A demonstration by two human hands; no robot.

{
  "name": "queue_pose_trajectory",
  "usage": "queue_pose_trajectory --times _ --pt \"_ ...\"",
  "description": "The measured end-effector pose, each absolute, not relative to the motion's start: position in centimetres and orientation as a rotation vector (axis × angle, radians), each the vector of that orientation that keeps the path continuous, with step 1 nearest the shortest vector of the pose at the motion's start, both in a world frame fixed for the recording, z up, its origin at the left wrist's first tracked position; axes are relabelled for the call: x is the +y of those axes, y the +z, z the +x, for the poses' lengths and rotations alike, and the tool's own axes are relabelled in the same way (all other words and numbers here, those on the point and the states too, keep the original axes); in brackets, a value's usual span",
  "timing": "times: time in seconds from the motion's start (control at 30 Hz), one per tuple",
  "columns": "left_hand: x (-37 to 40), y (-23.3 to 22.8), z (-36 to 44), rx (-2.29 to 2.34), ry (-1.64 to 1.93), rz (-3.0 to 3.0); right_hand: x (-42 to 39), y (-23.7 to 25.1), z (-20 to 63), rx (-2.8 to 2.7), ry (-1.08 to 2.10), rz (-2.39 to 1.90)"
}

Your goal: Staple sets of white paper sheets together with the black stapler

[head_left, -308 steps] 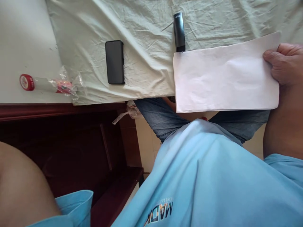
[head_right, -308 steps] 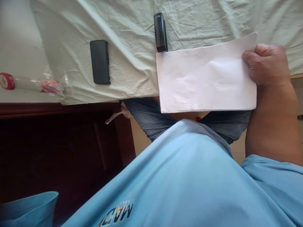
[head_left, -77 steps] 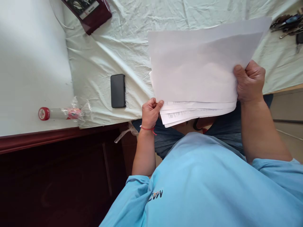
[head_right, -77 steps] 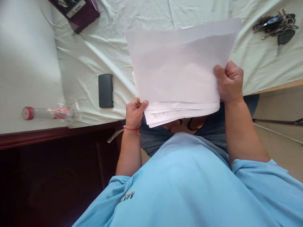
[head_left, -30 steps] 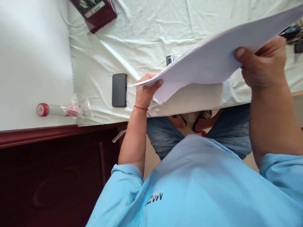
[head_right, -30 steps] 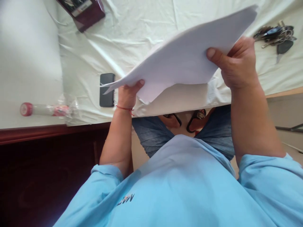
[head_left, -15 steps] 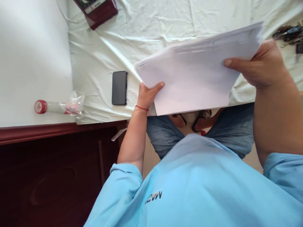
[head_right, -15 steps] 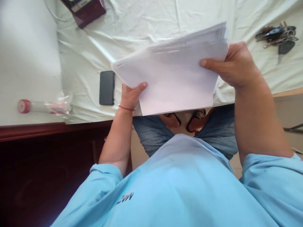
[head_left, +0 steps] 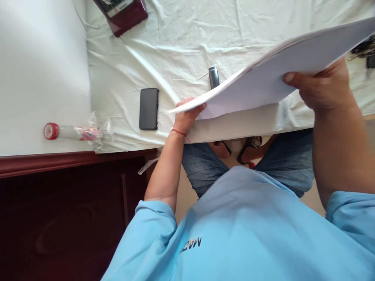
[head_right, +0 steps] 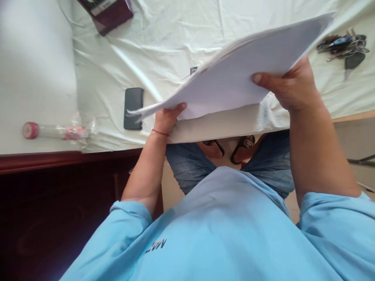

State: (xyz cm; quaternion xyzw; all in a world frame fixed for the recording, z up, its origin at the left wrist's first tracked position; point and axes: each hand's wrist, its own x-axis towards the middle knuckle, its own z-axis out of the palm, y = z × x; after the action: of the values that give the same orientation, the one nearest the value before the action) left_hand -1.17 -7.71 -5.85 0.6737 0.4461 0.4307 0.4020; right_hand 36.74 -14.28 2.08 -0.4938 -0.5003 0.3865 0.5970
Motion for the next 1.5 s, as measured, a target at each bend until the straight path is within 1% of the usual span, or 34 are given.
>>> queue_pose_trajectory --times 0.07,0.2,0.4,0.47,0.57,0.67,0.77,0.9,1.03,1.2,1.27,1.33,1.43,1.5 --pt "-8.1 -5.8 -1.1 1.126 1.088 1.719 -14.2 1.8 36.6 -1.13 0.922 -1.098" --pt "-8.5 -5.2 -1.3 1.145 1.113 1.735 -14.0 2.0 36.7 -1.134 0.849 -1.066" --pt "-8.8 -5.9 -1.9 1.167 0.81 1.831 -14.5 1.6 36.8 -1.144 0.982 -1.153" --pt "-9.0 -5.8 -1.7 1.154 0.874 1.818 -14.6 1.8 36.5 -1.132 0.948 -1.124" --pt "-9.8 -5.3 -0.9 1.126 1.069 1.646 -15.1 2.3 36.2 -1.145 0.969 -1.147" --pt "-11.2 -5.0 -0.2 1.175 1.124 1.461 -16.1 2.0 36.5 -1.101 1.056 -1.32" --pt "-12.7 -4.9 0.2 1.252 1.068 1.438 -17.1 0.7 37.0 -0.992 1.161 -1.516" --pt "-13.7 -4.9 0.3 1.274 1.033 1.462 -18.2 -0.2 37.2 -0.924 1.22 -1.553" --pt "-13.4 -4.9 0.1 1.168 1.121 1.466 -19.4 0.7 37.2 -0.939 1.302 -1.623" --pt "-13.0 -4.5 -0.7 1.14 1.148 1.595 -21.5 2.1 37.1 -0.842 1.622 -1.862" --pt "-13.4 -4.1 -0.9 1.115 1.098 1.659 -22.3 2.3 36.8 -0.777 1.703 -1.889" --pt "-14.0 -3.7 -0.9 1.103 0.973 1.784 -22.9 2.5 36.6 -0.682 1.73 -1.897" --pt "-15.1 -3.2 -0.8 1.076 0.77 2.034 -23.3 2.7 36.4 -0.599 1.716 -1.878" --pt "-15.8 -2.8 -0.7 1.05 0.695 2.146 -23.4 2.6 36.5 -0.6 1.697 -1.86"
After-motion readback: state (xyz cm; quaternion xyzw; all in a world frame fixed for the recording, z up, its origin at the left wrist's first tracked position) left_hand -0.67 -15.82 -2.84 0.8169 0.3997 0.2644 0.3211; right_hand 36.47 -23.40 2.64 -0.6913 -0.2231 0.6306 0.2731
